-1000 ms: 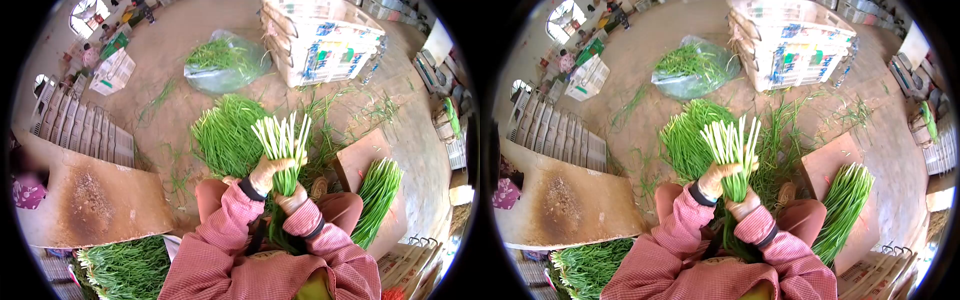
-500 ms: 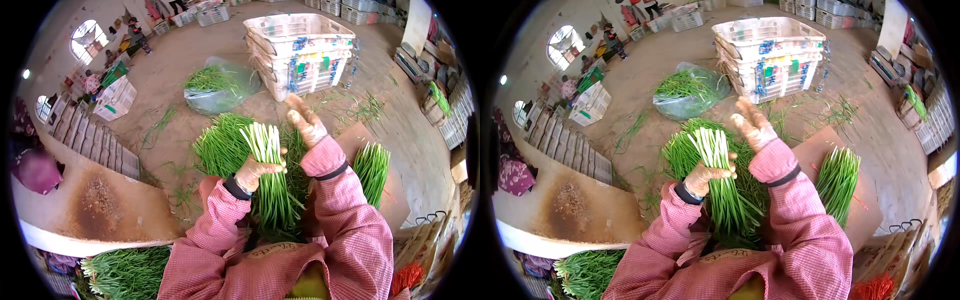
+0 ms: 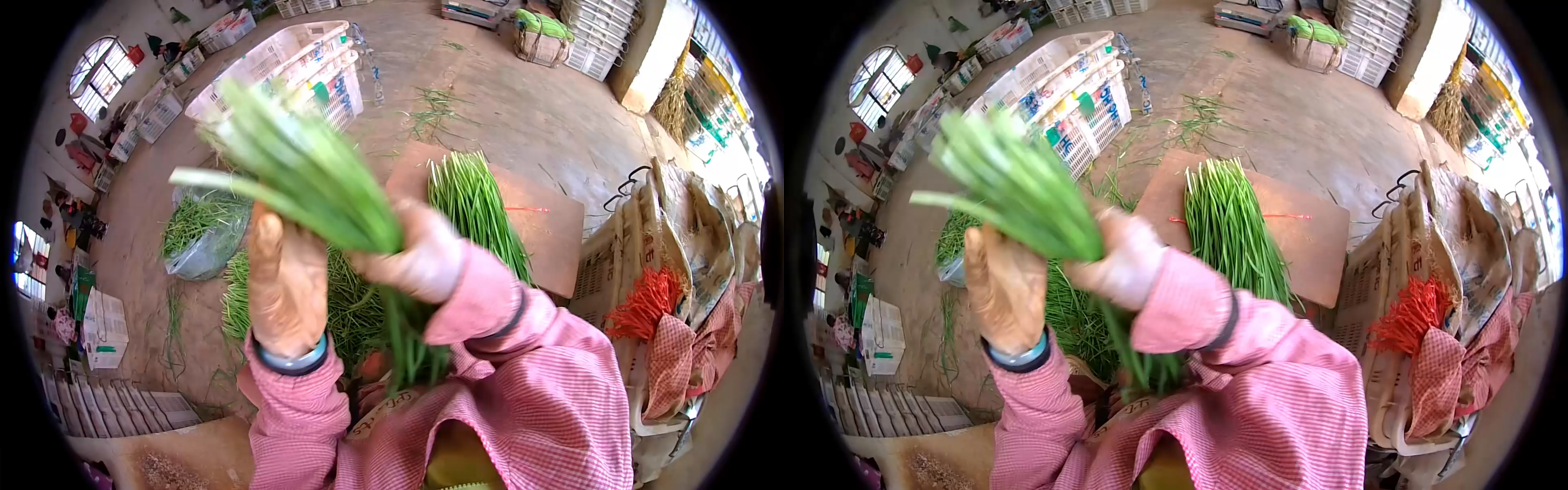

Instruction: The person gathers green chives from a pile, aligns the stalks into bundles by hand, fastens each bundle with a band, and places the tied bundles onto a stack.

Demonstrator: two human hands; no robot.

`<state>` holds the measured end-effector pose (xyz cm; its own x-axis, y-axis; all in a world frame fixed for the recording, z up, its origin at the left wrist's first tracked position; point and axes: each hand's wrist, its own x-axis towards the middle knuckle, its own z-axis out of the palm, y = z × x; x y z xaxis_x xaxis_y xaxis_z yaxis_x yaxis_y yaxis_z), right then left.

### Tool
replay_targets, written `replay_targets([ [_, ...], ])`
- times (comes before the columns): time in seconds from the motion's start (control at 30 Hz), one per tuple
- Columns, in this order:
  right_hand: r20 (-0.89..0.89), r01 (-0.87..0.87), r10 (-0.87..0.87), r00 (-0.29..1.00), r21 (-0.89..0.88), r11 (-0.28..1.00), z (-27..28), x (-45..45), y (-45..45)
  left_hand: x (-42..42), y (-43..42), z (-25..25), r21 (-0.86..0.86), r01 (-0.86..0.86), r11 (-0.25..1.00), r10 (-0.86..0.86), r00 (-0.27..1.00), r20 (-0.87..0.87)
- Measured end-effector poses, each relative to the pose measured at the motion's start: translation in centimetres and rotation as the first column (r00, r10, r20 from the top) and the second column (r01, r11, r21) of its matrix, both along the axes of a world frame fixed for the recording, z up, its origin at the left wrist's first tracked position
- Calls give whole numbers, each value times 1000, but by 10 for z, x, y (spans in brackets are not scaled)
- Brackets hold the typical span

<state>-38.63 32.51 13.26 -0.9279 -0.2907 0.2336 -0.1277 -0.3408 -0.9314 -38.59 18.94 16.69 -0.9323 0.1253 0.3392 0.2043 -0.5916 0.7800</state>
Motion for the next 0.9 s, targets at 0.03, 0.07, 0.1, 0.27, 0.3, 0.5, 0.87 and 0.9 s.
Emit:
replay_targets([
  [0.03,142,79,-66,988,-90,993,21,12,42,-16,17,-14,-12,-13,1000,13,999,-34],
  [0.07,131,221,-222,966,20,975,18,12,80,-28,38,-26,-49,-90,995,88,995,-37],
  [0.1,118,331,-340,933,88,939,23,15,112,-44,54,-49,-86,-128,988,129,992,0],
  [0.27,409,552,-601,687,245,797,-69,-19,180,-103,137,-193,-107,32,994,33,832,554],
  [0.3,398,555,-636,661,311,772,-102,-34,180,-105,147,-211,-145,118,982,1,773,634],
  [0.5,-40,225,-802,596,967,119,-220,-107,153,-147,181,-292,-511,249,823,201,713,672],
  [0.87,756,78,-359,548,381,921,-239,-121,235,-189,212,-283,-668,495,555,189,708,681],
  [0.9,790,107,-341,510,335,936,-253,-121,241,-188,207,-294,-634,450,629,156,726,670],
])
